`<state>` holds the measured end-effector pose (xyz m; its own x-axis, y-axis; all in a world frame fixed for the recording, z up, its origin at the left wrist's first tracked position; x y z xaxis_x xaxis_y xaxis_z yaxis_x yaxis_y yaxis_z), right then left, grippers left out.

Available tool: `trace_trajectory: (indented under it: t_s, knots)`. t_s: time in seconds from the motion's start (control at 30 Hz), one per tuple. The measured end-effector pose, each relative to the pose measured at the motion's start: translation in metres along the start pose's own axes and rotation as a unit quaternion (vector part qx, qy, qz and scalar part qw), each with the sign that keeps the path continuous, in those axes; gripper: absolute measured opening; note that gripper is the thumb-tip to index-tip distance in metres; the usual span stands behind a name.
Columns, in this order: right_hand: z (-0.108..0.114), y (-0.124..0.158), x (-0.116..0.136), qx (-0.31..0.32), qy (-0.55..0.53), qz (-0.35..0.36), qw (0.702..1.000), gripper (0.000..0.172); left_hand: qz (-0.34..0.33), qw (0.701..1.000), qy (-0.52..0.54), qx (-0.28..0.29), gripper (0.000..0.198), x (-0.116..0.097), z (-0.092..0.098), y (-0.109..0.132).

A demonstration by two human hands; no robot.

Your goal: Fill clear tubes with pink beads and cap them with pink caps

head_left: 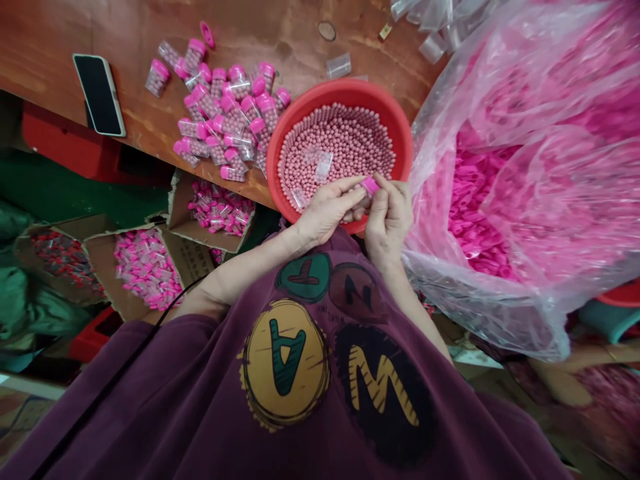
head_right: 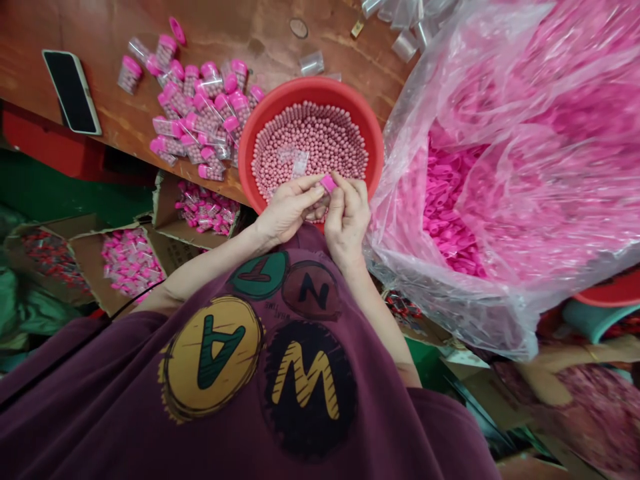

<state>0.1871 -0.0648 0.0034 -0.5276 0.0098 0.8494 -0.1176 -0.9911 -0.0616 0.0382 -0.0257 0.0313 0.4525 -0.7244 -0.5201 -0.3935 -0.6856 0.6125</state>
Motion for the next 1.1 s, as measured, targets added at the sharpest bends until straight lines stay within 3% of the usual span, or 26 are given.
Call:
trace_trajectory:
  t_s: [0.1,0.27,0.4,0.5,0.73,0.93,1.1]
  knots:
    - [0.001,0.004,0.004,-0.042,-0.005,0.029,0.999,0.052,0.004,1.0,0.002,0.003,0.016,-0.001,-0.002,0.003]
    - [0.011,-0.002,0.001,-0.012,-0.049,-0.008,0.999,0.04,-0.034,0.994,-0.093,0.036,0.018,-0.008,0.01,-0.006]
    - [0.013,-0.002,-0.002,-0.015,-0.073,-0.048,0.996,0.04,-0.126,0.95,-0.283,0.036,0.037,-0.01,0.022,-0.019]
    - [0.006,0.001,-0.008,-0.039,-0.055,-0.044,0.997,0.038,-0.153,0.928,-0.339,0.019,0.038,0.0,0.026,-0.023]
    - [-0.006,0.004,-0.016,-0.097,-0.19,-0.1,0.972,0.036,-0.149,0.959,-0.241,0.026,0.045,0.022,0.024,-0.024]
    - [0.007,0.002,0.015,-0.091,-0.031,-0.001,0.995,0.038,-0.142,0.967,-0.211,0.006,0.048,0.023,0.022,-0.024]
    - [0.01,0.004,0.02,-0.055,0.062,0.06,0.995,0.044,-0.149,0.963,-0.224,0.033,0.045,0.038,0.027,-0.032]
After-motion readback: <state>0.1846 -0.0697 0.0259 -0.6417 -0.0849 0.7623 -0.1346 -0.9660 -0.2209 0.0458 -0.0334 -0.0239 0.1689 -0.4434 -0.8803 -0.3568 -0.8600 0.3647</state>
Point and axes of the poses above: each hand's wrist, its own y-axis away from the middle knuckle, its own z-axis out of the back of the hand, x = y × z, the point moved 2 cm from there along -y, towards the middle knuckle, and after that the axes turned 3 degrees about y, right-handed, at the moved point
